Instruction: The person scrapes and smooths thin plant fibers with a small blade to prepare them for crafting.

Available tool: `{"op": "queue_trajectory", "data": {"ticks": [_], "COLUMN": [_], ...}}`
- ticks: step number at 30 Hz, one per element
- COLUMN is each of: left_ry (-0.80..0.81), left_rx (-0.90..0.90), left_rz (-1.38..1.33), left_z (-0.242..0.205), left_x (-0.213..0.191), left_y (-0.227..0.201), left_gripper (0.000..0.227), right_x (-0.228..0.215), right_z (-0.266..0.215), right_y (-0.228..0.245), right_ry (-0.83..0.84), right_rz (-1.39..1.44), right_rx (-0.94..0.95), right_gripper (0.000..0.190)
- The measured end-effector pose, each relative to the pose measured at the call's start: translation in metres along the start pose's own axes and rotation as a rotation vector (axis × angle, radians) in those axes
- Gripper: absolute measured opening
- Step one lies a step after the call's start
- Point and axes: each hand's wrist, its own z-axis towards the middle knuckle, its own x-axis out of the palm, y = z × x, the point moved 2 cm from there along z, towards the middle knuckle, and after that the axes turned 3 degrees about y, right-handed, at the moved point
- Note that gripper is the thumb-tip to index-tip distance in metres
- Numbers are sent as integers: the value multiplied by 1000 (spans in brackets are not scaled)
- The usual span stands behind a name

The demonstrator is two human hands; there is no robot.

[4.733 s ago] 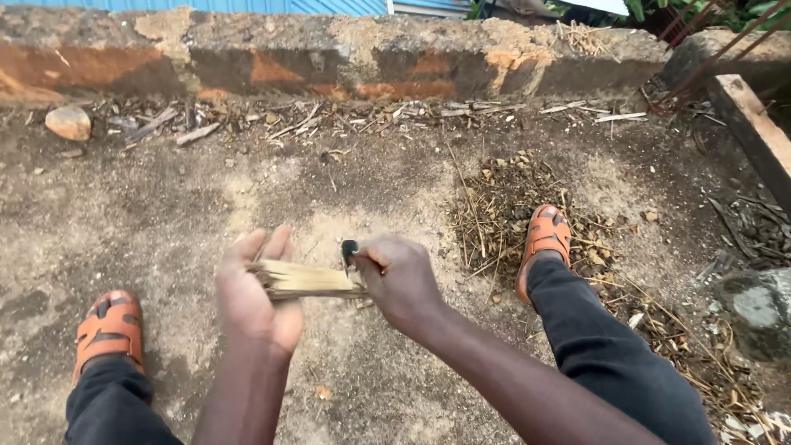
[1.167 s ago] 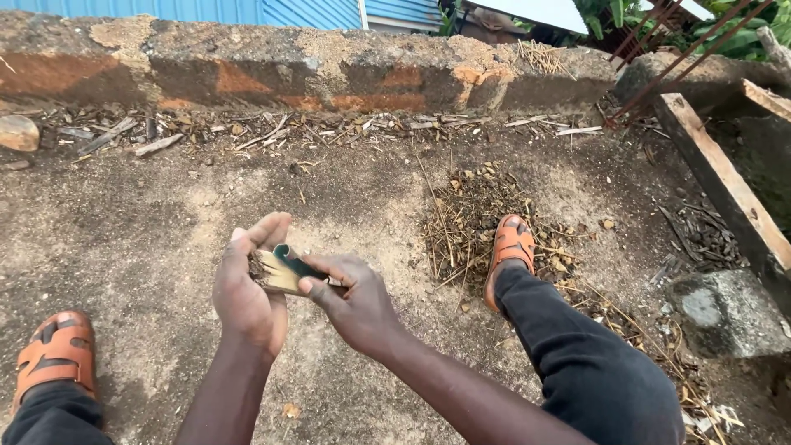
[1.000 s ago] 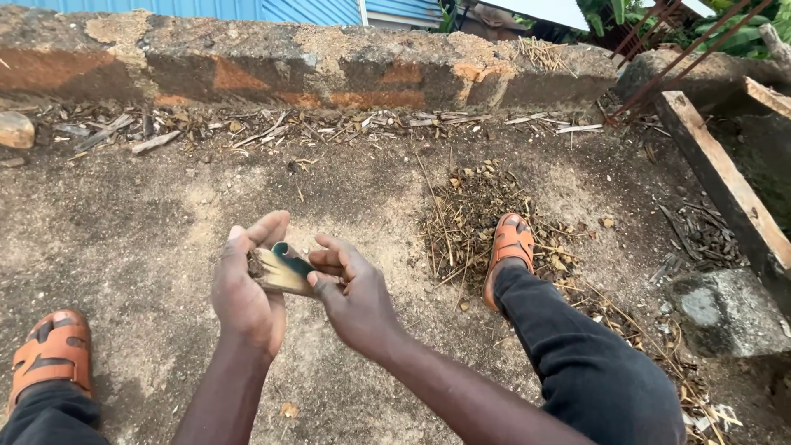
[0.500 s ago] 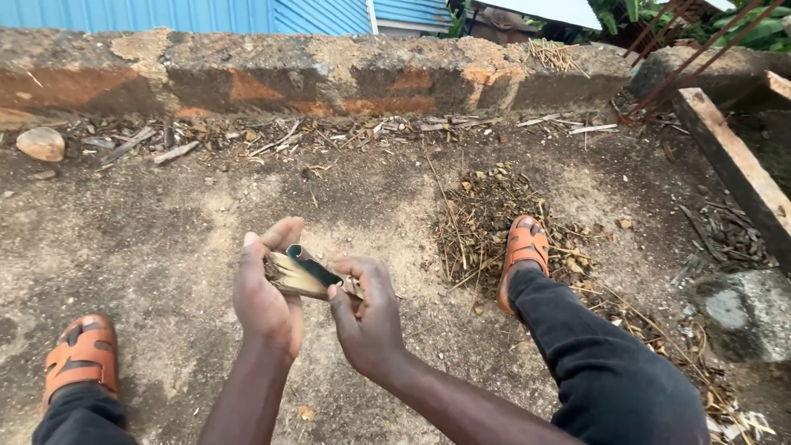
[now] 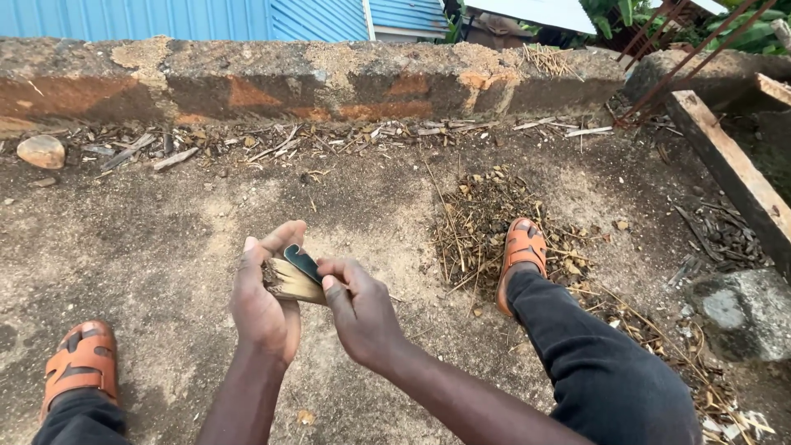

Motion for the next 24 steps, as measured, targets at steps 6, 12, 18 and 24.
{"op": "queue_trajectory", "data": {"ticks": [6, 12, 18, 24], "left_ry": [63, 76, 61, 99], "left_rx": [-31, -4, -31, -38], "left_rz": [-25, 76, -27, 38], "left_z": [-3, -3, 0, -2], "left_x": [2, 6, -2, 3], "left_y": [6, 5, 15, 8], "left_gripper": [56, 51, 52, 60], "right_x": [0, -13, -12, -10], "right_z": [9, 20, 11, 10], "right_y": [-6, -3, 17, 10], "right_ry": [-17, -26, -125, -60], "right_rz": [-122, -3, -214, -210], "right_rx": [-155, 33, -410, -375], "right_gripper": [31, 20, 13, 21]}}
